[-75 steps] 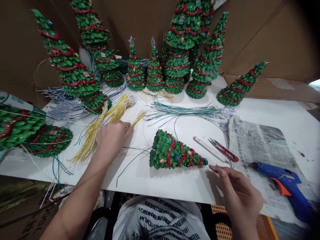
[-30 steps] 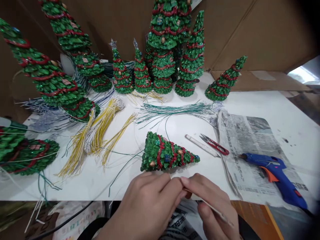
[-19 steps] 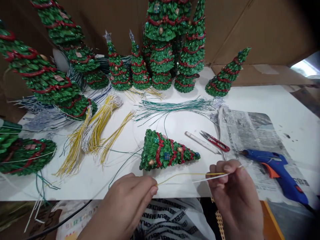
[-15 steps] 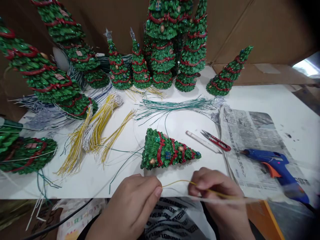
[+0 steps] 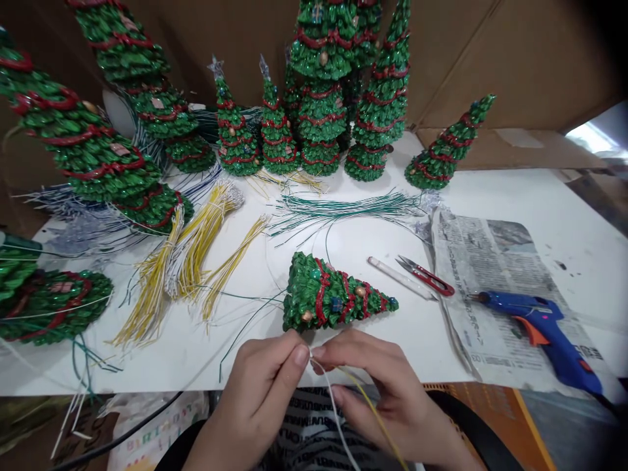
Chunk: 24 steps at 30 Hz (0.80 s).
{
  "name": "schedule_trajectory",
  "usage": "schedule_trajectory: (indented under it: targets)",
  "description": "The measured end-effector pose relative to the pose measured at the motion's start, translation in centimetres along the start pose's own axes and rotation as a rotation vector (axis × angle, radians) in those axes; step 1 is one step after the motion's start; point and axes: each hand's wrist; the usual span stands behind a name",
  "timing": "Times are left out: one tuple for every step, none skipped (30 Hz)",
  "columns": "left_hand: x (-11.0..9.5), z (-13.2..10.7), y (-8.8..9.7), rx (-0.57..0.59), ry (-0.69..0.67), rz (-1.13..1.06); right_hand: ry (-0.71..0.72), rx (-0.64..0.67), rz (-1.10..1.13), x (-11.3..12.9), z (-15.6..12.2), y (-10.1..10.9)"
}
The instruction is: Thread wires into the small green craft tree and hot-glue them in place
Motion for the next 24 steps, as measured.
schedule_trajectory:
  targets:
    - [0.0,0.1,0.0,-0.006,0.003,-0.026,0.01,-0.005,-0.009,-0.1,0.1,-0.2]
    - [0.1,0.2,-0.1,-0.015,0.006,-0.044,0.022,-0.028,-0.015,-0.2,0.1,-0.3]
    - [0.1,0.3,-0.1,-0.029,0.004,-0.054,0.038,-0.063,-0.019,-0.3,0.2,-0.5]
    - [0.1,0.3,-0.2,-0.043,0.002,-0.054,0.057,-0.107,-0.016,-0.4,0.3,-0.7]
    - [0.2,0.4,-0.3,-0.056,0.003,-0.047,0.073,-0.154,-0.01,-0.5,0.5,-0.8]
    - [0.2,0.4,-0.3,-0.066,0.0,-0.037,0.084,-0.189,-0.006,-0.5,0.6,-0.9]
    - [0.2,0.3,-0.4,-0.074,-0.003,-0.026,0.084,-0.214,-0.004,-0.6,0.6,-1.0]
    - [0.3,0.3,-0.4,-0.083,-0.005,-0.015,0.078,-0.221,-0.003,-0.6,0.7,-1.1]
    - [0.3,0.3,-0.4,-0.095,-0.003,-0.004,0.069,-0.215,-0.005,-0.6,0.8,-1.1]
    - [0.3,0.2,-0.4,-0.113,0.0,0.008,0.065,-0.197,-0.009,-0.6,0.8,-1.2]
    - [0.4,0.2,-0.3,-0.129,0.0,0.021,0.073,-0.181,-0.014,-0.6,0.9,-1.2]
    - [0.5,0.2,-0.3,-0.143,-0.004,0.039,0.093,-0.178,-0.018,-0.6,0.9,-1.2]
    - [0.5,0.2,-0.3,-0.155,-0.007,0.068,0.113,-0.191,-0.028,-0.6,1.0,-1.3]
    - [0.5,0.3,-0.3,-0.172,-0.012,0.102,0.13,-0.216,-0.048,-0.7,1.1,-1.3]
    - [0.6,0.3,-0.4,-0.189,-0.017,0.139,0.14,-0.249,-0.074,-0.7,1.1,-1.3]
    - [0.6,0.4,-0.4,-0.207,-0.02,0.172,0.142,-0.281,-0.099,-0.6,1.2,-1.3]
    - [0.6,0.4,-0.4,-0.223,-0.024,0.197,0.129,-0.302,-0.113,-0.6,1.2,-1.3]
    - [0.5,0.4,-0.4,-0.233,-0.032,0.208,0.099,-0.302,-0.113,-0.5,1.2,-1.2]
    - [0.5,0.4,-0.3,-0.233,-0.048,0.205,0.065,-0.295,-0.102,-0.4,1.1,-1.1]
    - [0.5,0.4,-0.2,-0.223,-0.072,0.195,0.031,-0.279,-0.082,-0.3,1.1,-1.0]
    - [0.5,0.3,-0.1,-0.205,-0.1,0.183,-0.003,-0.264,-0.06,-0.3,1.0,-0.9]
    - [0.6,0.3,0.0,-0.184,-0.13,0.174,-0.025,-0.255,-0.041,-0.2,0.8,-0.8]
    - [0.6,0.2,0.1,-0.158,-0.156,0.171,-0.032,-0.256,-0.021,-0.3,0.7,-0.7]
    - [0.7,0.1,0.1,-0.133,-0.171,0.171,-0.033,-0.265,0.016,-0.3,0.6,-0.6]
Point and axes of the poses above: each hand's wrist, its own z-axis towards the middle knuckle, its own y-axis out of the back of the hand, x = y × z, and after that the axes turned 13 degrees about x, right-handed
